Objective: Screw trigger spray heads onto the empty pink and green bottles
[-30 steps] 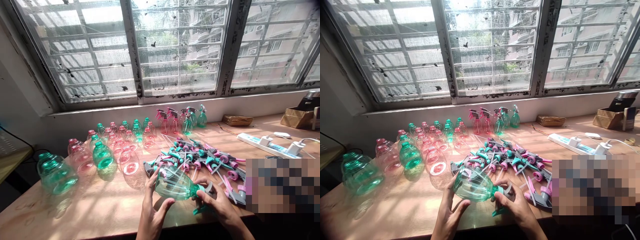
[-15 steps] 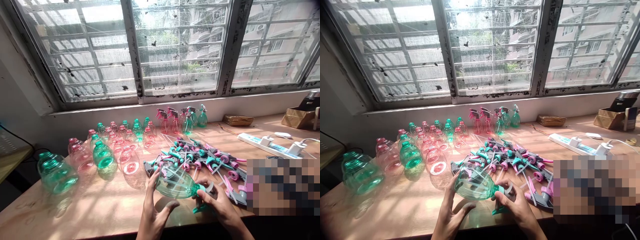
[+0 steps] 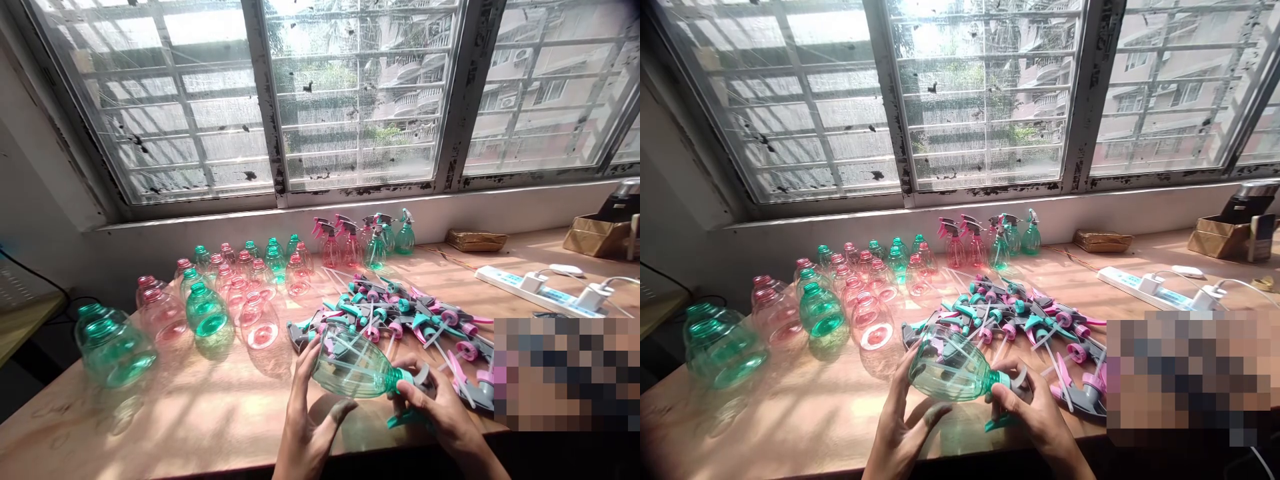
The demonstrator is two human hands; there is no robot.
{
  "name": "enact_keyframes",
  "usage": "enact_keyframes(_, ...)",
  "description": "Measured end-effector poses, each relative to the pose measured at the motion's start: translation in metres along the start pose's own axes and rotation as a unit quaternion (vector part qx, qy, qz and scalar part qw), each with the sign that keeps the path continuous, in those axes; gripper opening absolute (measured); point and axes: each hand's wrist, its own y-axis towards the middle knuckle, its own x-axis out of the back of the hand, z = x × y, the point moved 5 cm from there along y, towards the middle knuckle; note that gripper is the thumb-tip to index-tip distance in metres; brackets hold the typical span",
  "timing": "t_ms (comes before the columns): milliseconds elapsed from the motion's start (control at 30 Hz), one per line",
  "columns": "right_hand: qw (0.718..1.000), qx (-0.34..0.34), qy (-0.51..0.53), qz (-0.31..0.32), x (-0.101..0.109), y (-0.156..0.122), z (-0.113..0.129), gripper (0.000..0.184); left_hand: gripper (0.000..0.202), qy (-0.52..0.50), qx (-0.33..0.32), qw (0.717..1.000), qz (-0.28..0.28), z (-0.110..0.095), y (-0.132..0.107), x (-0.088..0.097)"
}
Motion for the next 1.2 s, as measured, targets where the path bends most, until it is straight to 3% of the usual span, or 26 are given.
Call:
enact_keyframes(67, 1.000, -0.003, -0.004, 0.000, -0.0007, -0.0008, 0.0002, 0.044, 0.074, -0.018, 0.018, 1.000, -0.006, -0.0010, -0.0003, 0.0002)
enact_keyframes(300, 1.000, 0.001, -0.007, -0.015, -0.0005, 0.0008, -0.0013, 0.045, 0.069, -0.066, 0.093, 0.993, -0.012, 0.0063, -0.0016, -0.0019)
enact_keyframes(567, 1.000, 0.002, -0.003, -0.002, 0.0002, 0.0004, 0.0018, 0.042, 0.056, -0.003, -0.012, 1.000, -0.002, 0.0068, -0.0005, 0.0006)
enact_keyframes(767, 1.000, -0.008, -0.013, -0.004, -0.0016, -0.0015, -0.0001, 0.045, 0.076, -0.030, 0.031, 0.999, -0.008, 0.0047, -0.0031, -0.0012)
enact_keyframes(1200, 1.000, -0.002, -0.006, 0.019, -0.0003, 0.0021, -0.0019, 0.040, 0.060, 0.002, -0.007, 1.000, -0.002, 0.0055, 0.0018, -0.0005)
